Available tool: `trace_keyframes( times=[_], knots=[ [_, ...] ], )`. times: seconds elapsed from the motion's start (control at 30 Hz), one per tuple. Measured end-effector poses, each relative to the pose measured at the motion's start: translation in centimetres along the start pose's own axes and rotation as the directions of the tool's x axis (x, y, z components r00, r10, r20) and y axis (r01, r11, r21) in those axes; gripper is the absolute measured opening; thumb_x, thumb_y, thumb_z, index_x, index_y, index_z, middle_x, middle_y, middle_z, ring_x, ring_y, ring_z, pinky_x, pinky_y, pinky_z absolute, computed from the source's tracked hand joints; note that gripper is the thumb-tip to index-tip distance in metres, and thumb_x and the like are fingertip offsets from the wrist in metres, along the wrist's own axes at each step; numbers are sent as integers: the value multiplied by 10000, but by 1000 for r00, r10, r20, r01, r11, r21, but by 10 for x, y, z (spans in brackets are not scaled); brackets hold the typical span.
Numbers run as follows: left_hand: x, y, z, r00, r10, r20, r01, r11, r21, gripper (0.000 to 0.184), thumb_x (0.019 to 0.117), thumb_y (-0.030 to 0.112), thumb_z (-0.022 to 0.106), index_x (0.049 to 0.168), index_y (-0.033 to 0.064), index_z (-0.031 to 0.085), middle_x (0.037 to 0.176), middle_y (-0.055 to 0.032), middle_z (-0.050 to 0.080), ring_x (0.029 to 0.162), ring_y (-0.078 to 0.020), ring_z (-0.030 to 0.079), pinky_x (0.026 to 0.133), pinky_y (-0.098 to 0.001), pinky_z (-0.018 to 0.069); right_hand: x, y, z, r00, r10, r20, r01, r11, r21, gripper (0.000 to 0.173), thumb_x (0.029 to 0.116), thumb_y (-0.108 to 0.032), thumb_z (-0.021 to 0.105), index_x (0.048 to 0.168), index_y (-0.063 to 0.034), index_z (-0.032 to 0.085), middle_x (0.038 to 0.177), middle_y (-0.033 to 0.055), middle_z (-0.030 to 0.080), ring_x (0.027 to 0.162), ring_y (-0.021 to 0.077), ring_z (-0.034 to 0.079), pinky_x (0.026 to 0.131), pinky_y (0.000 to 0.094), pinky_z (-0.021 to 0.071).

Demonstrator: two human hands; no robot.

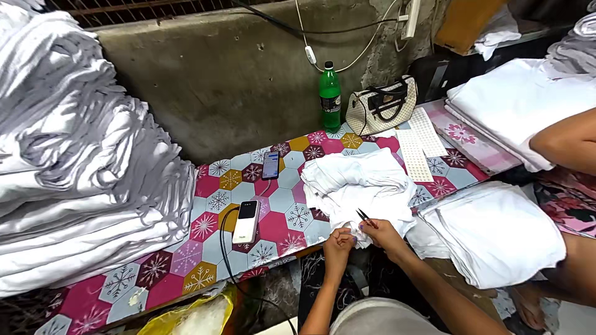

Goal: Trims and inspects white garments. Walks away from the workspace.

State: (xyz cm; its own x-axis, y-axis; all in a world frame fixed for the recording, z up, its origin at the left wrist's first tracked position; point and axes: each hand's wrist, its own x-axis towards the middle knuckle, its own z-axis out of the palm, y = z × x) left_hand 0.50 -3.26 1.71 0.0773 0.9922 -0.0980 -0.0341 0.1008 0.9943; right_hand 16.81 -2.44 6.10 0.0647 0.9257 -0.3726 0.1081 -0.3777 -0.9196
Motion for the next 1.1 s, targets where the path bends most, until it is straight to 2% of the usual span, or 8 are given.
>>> trace_keyframes(
  times=[0.1, 0.27, 0.4, 0.57, 0.77, 0.87, 1.0, 1.1],
  knots=[
    [4, 7, 1, 996, -33, 86, 34, 999, -4, 371, 919, 31, 696, 1262, -94, 633, 1063, -149, 735, 921, -148, 726, 875, -322, 598, -1, -3, 0, 1000, -2, 27, 2, 1000, 18, 153, 979, -142, 674, 894, -15, 682, 629, -41, 518, 493, 14, 406, 478, 200, 347],
    [12, 12, -10, 990, -44, 131, 29, 992, 119, 98, 928, 38, 694, 966, -43, 736, 816, -71, 735, 728, -90, 699, 749, -281, 599, -2, -5, -3, 999, 6, 35, -5, 1000, -30, 148, 979, -143, 676, 909, -13, 690, 629, -38, 514, 492, 21, 404, 480, 209, 348],
    [11, 23, -18, 965, -70, 251, 25, 984, 176, 329, 917, 69, 710, 1217, -62, 680, 1283, -200, 651, 1076, -207, 681, 935, -350, 568, -4, -5, -3, 998, 15, 55, -14, 1000, -14, 156, 979, -153, 679, 897, -21, 683, 623, -44, 503, 487, 18, 392, 474, 204, 336],
    [10, 26, -8, 985, 73, 156, -132, 904, 406, 177, 964, 70, 662, 1032, -59, 762, 1001, -194, 748, 939, -261, 730, 926, -422, 570, -1, -1, 4, 1000, -21, 23, 22, 998, -57, 161, 975, -151, 677, 890, -14, 681, 627, -42, 500, 500, 23, 395, 493, 217, 344],
    [3, 29, -8, 983, 39, 182, -128, 850, 512, 323, 956, 142, 700, 1216, -49, 705, 1144, -215, 715, 994, -304, 721, 943, -447, 571, -5, 1, 6, 999, -32, -4, 32, 998, -52, 151, 963, -141, 687, 879, -16, 688, 630, -39, 519, 514, 23, 417, 502, 214, 353],
    [3, 22, 4, 986, 122, 114, -164, 836, 524, 222, 966, 88, 656, 1100, -61, 752, 1006, -215, 743, 945, -325, 732, 928, -489, 562, -7, 1, 13, 999, -37, -35, 36, 999, -29, 138, 952, -128, 695, 874, -15, 688, 631, -42, 525, 507, 18, 414, 497, 211, 350],
    [4, 19, 0, 996, -29, 88, -7, 923, 384, 168, 983, 78, 645, 1008, -49, 752, 857, -129, 742, 767, -177, 718, 798, -366, 601, -4, 3, 6, 1000, -14, -3, 14, 997, -72, 155, 961, -142, 693, 887, -7, 679, 654, -29, 522, 526, 30, 417, 510, 225, 358],
    [3, 12, -6, 985, -146, 90, 114, 950, 289, 153, 981, 82, 656, 980, -46, 738, 798, -93, 729, 699, -129, 703, 741, -319, 608, -7, -1, -6, 991, 35, 126, -20, 994, -111, 296, 1078, -248, 519, 1007, -21, 695, 639, -61, 461, 512, 24, 383, 499, 214, 344]
  ],
)
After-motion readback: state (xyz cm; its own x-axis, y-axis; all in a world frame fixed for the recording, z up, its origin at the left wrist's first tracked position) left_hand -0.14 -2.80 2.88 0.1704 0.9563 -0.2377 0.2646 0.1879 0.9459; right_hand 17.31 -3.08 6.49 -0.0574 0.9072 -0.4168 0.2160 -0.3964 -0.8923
